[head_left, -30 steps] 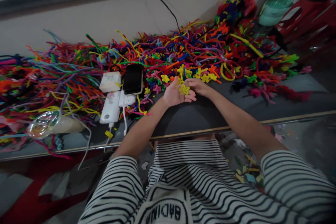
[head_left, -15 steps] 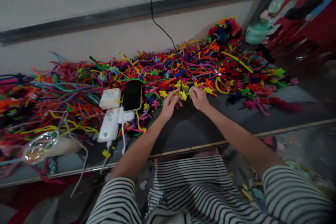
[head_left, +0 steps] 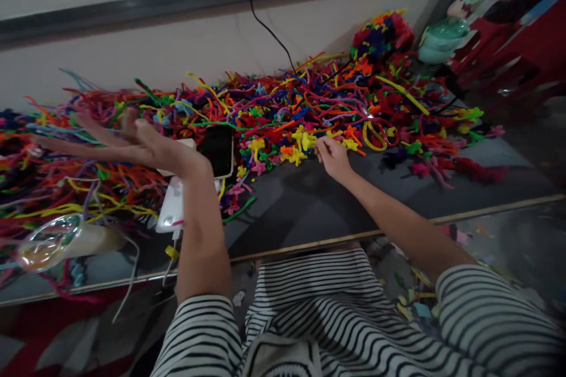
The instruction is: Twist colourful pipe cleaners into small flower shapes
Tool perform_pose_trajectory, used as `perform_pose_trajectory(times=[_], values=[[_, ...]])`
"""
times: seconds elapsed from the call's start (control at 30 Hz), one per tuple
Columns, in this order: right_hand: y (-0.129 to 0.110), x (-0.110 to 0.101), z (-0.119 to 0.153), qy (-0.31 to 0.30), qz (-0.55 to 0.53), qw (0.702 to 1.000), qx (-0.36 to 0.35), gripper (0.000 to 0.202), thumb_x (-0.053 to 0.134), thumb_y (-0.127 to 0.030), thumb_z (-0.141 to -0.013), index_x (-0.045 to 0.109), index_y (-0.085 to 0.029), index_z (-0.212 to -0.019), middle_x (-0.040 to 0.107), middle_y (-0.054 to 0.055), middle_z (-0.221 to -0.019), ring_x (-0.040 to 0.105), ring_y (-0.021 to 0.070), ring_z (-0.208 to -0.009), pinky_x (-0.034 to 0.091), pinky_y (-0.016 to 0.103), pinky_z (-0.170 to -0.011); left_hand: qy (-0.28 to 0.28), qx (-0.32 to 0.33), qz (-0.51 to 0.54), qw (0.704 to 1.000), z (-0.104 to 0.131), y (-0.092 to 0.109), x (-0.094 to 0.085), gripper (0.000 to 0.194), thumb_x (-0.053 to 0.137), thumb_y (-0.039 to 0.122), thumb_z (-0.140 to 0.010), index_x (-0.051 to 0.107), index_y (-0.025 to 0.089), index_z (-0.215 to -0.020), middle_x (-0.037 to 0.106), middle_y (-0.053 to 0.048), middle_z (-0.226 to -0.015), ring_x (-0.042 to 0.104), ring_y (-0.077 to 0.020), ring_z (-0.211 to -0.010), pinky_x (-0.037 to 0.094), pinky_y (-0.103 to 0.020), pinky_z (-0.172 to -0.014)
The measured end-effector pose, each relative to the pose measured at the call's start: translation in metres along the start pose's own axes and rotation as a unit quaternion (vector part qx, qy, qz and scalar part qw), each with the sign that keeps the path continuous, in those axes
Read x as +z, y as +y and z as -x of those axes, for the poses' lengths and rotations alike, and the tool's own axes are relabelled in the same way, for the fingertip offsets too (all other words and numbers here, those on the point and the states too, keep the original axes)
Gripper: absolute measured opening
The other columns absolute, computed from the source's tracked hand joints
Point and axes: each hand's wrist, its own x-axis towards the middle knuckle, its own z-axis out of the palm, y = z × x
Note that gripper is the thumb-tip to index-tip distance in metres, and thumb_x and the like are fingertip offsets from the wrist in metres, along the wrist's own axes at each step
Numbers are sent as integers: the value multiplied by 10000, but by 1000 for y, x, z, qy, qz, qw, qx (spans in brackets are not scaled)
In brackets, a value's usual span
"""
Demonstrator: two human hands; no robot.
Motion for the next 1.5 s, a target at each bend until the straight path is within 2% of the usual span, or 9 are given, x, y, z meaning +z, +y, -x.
perform_pose_trajectory(times=[0.07,0.13,0.2,0.37,0.57,0.77,0.83,1.07,1.5], values=[[0,1,-2,-22,-63,997,27,594,508,-783,-875,559,-204,-754,563,-8,-641,491,98,-498,383,261,-517,-81,21,-44,996,4,10,-6,350,531,103,-868,654,122,-1195,669,-39,-1257,523,-199,-1343,378,-390,-1198],[-1,0,-5,-83,-122,987,66,595,579,-790,-825,543,-206,-719,544,-19,-593,478,91,-455,342,248,-453,-310,78,-41,947,36,18,-2,303,603,63,-781,735,146,-1041,730,-27,-1156,597,-210,-1270,418,-366,-1164],[-2,-4,-8,-129,-166,973,94,599,635,-794,-776,536,-207,-714,538,-26,-567,473,88,-428,293,233,-401,-475,67,-7,878,79,20,11,255,684,110,-753,762,176,-986,768,-31,-1020,696,-212,-1085,529,-329,-1013],[-3,-14,-10,-184,-214,949,142,637,735,-798,-649,498,-210,-715,569,-37,-579,502,89,-419,274,215,-359,-587,-46,104,802,133,8,40,259,752,291,-803,763,164,-1029,755,-47,-791,702,-162,-733,547,-264,-731],[-3,-7,-9,-214,-157,952,154,569,727,-738,-698,545,-202,-750,601,-20,-581,507,93,-430,294,215,-377,-626,-157,160,746,140,-9,47,347,872,413,-688,699,149,-834,722,-34,-753,659,-120,-625,533,-238,-627],[-10,-30,-5,-18,-69,997,23,409,649,-598,-865,677,-202,-962,630,-6,-644,557,113,-530,463,253,-533,-497,-222,232,806,151,-23,54,369,805,467,-795,562,206,-889,687,16,-743,678,-114,-630,525,-202,-551],[-12,-34,-3,5,-65,998,10,389,675,-571,-856,694,-213,-1008,670,13,-739,579,122,-583,492,271,-575,-483,-224,236,813,150,-26,55,375,807,477,-791,563,211,-892,686,22,-737,687,-115,-636,533,-201,-551],[-17,-10,-12,-50,-66,997,-1,372,752,-515,-779,746,-196,-970,722,50,-853,598,131,-622,522,292,-598,-523,-235,225,788,147,-33,52,346,868,389,-718,664,159,-877,714,-1,-707,694,-115,-633,569,-224,-627],[-8,-4,-8,-116,-133,981,86,410,838,-552,-644,751,-167,-752,635,0,-576,551,103,-503,406,223,-441,-525,-219,202,798,161,-35,52,367,890,449,-648,702,150,-744,708,-2,-636,629,-93,-563,546,-219,-609]])
